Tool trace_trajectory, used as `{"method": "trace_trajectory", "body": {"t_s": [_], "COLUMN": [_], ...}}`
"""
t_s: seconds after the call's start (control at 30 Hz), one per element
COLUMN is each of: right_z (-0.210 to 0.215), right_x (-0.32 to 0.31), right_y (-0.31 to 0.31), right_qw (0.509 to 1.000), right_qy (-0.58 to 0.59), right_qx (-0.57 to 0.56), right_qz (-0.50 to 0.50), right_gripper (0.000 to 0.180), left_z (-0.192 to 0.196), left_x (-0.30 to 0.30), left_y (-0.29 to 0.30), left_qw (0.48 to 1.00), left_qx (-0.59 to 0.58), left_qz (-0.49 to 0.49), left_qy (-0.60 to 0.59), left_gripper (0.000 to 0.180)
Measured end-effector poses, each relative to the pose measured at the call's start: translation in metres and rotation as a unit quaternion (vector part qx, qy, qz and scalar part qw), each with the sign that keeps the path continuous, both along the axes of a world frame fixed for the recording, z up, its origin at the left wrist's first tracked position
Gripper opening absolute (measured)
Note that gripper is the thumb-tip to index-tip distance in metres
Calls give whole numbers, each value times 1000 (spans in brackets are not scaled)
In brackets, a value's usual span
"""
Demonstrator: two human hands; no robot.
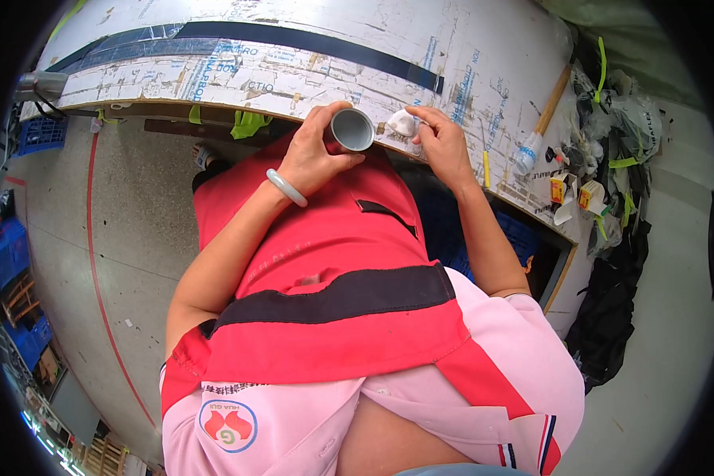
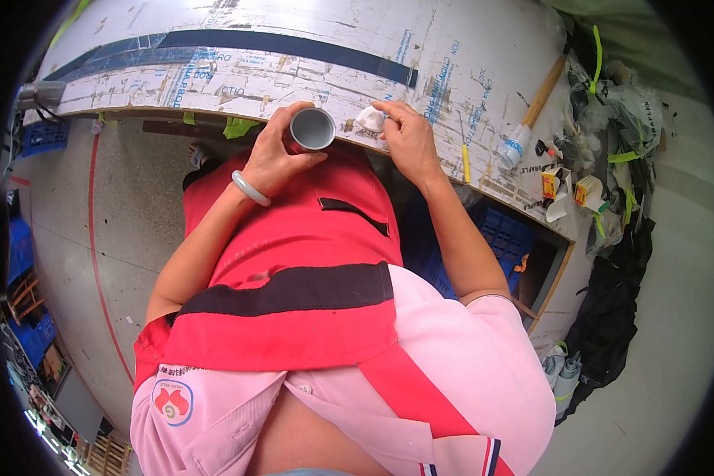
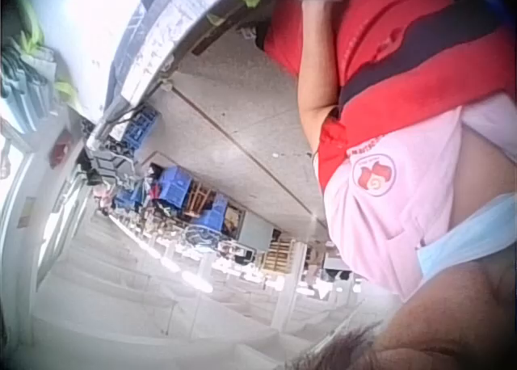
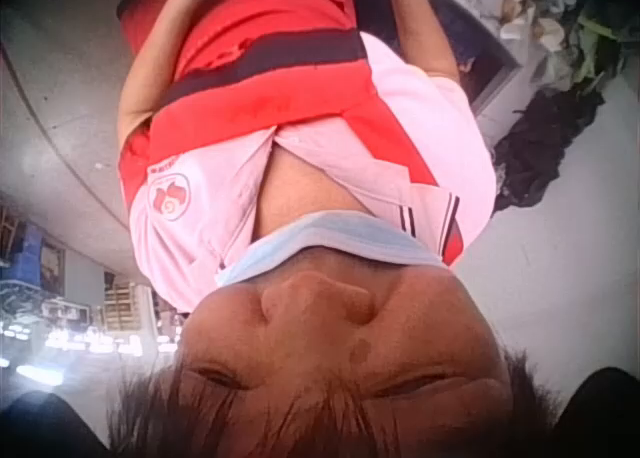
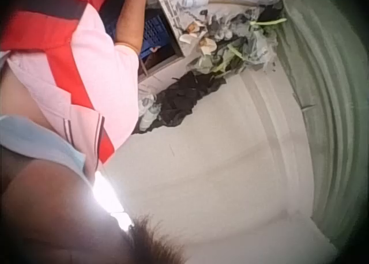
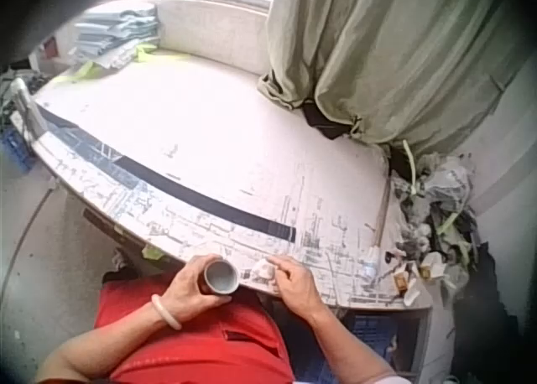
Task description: Inspecting and placing small white components into a metal cylinder at a factory workstation.
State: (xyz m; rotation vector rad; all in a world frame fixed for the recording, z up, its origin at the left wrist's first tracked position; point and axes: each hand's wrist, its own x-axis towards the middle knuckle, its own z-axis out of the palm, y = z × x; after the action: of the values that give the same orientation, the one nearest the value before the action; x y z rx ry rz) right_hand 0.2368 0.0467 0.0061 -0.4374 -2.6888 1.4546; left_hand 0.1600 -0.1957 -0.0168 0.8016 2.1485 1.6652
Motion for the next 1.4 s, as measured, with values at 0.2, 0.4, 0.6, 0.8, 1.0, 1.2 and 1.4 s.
{"method": "trace_trajectory", "body": {"t_s": [0.2,0.4,0.6,0.8,1.0,1.2,1.4], "right_z": [0,-3,21,28,18,37,33], "right_x": [1,0,3,14,12,19,27], "right_y": [-3,-3,-14,-48,-47,-17,32], "right_qw": [1000,999,998,960,958,897,959], "right_qy": [17,25,10,3,-1,-202,-162], "right_qx": [-1,34,-64,135,26,-383,-230], "right_qz": [6,2,18,245,286,88,-23], "right_gripper": [35,35,36,39,40,43,42], "left_z": [-1,-1,1,1,1,2,1], "left_x": [0,1,2,7,11,13,12], "left_y": [0,0,2,5,8,11,9], "left_qw": [1000,1000,1000,998,996,996,996], "left_qx": [-6,-4,-1,0,-43,-34,-40], "left_qz": [-4,-4,-18,-57,-69,-81,-75], "left_qy": [4,6,-3,11,23,-22,-27], "left_gripper": [73,73,72,70,68,68,74]}}
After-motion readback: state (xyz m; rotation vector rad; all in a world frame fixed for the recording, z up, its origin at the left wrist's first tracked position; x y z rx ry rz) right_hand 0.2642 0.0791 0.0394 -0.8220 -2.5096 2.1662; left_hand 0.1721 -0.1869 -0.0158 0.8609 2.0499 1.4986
